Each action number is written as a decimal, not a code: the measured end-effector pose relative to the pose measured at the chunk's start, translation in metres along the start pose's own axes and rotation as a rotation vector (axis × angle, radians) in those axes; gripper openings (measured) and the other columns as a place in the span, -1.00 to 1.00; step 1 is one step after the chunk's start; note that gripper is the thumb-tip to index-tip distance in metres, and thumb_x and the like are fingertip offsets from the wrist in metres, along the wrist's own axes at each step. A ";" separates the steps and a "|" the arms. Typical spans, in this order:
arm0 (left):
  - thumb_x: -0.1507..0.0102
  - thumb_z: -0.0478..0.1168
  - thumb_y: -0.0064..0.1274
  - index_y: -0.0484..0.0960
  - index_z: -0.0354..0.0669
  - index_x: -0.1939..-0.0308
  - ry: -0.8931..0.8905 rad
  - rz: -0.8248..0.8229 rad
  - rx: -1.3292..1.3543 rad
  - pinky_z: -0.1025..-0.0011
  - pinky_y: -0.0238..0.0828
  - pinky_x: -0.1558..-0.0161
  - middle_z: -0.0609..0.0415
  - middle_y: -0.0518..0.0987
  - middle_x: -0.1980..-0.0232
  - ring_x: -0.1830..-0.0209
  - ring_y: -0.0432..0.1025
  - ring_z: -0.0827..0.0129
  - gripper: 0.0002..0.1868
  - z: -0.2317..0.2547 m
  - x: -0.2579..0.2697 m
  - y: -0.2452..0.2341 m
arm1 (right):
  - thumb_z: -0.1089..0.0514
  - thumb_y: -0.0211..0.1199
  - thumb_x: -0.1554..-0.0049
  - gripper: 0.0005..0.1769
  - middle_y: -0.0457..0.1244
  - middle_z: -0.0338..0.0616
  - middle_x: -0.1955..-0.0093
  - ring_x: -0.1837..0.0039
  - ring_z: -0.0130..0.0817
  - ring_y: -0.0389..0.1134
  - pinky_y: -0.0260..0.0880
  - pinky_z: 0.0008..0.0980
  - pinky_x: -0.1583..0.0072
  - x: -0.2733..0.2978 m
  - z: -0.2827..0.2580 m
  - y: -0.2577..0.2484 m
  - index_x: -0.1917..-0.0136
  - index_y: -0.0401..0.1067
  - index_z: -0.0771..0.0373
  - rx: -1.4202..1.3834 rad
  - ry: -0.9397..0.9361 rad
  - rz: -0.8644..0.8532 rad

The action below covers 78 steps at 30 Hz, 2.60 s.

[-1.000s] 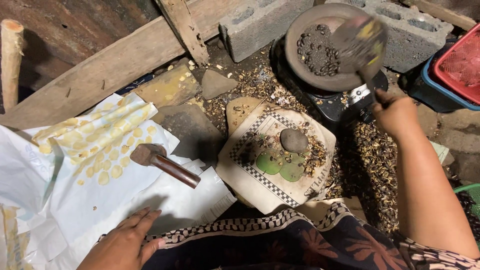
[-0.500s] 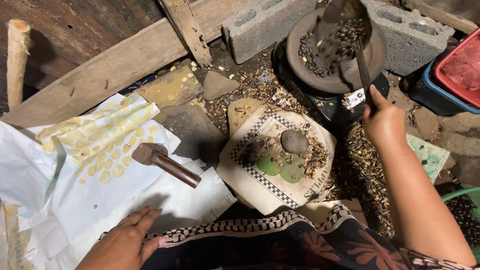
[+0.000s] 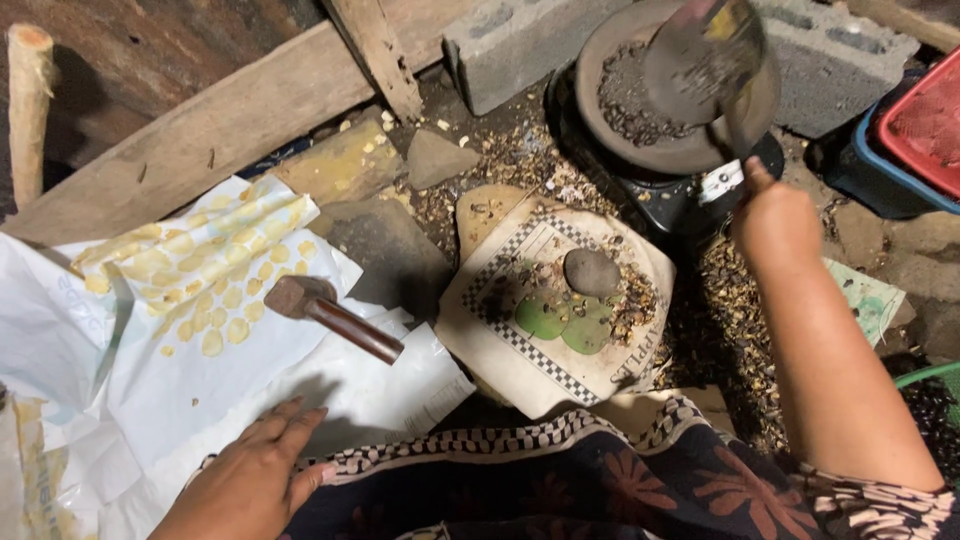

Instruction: Cracking nut shells with a wooden mallet and extracting the nuts on a flat stone surface.

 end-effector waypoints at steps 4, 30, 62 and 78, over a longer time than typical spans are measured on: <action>-0.23 0.17 0.05 0.30 0.02 -0.47 0.028 0.055 0.004 0.20 0.04 -0.45 -0.09 0.12 -0.60 -0.56 0.01 0.07 -0.23 0.009 0.001 -0.007 | 0.15 0.21 -0.33 -0.58 0.37 0.36 -0.07 -0.08 0.19 0.45 0.42 0.03 -0.12 -0.024 0.029 0.006 -0.44 0.47 0.15 -0.126 -0.128 0.115; -0.06 -0.22 0.38 0.49 -0.06 -0.26 1.035 0.827 0.394 0.15 0.22 -0.41 -0.02 0.44 -0.36 -0.44 0.29 0.02 -0.32 0.188 -0.223 0.001 | 0.29 0.19 -0.16 -0.70 0.22 0.08 -0.29 -0.36 -0.01 0.26 0.36 -0.07 -0.36 0.208 -0.137 0.119 -0.18 0.38 0.38 -0.151 -1.077 -0.128; -0.13 -0.14 0.34 0.74 0.02 0.28 0.531 0.737 0.733 0.20 0.21 -0.34 0.16 0.52 -0.10 -0.23 0.33 0.18 -0.87 0.232 -0.234 -0.033 | -0.02 0.21 -0.24 -0.36 0.24 0.29 -0.19 -0.09 0.21 0.39 0.49 0.04 -0.05 0.159 -0.152 0.089 -0.47 0.11 0.22 0.079 -0.596 -0.227; -0.26 -0.31 0.16 0.67 -0.02 -0.04 0.514 1.005 0.690 0.24 0.35 -0.25 0.14 0.52 -0.08 -0.17 0.38 0.13 -0.73 0.215 -0.237 -0.010 | -0.05 0.17 -0.25 -0.43 0.28 0.35 -0.15 0.04 0.22 0.46 0.52 0.04 0.03 0.165 -0.197 0.082 -0.48 0.15 0.03 0.144 -0.466 -0.487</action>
Point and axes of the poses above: each hand's wrist, its own x-axis away from the middle knuckle, its own y-axis out of the palm, z = x × y, the point moved 10 cm from there along -x, towards the middle knuckle
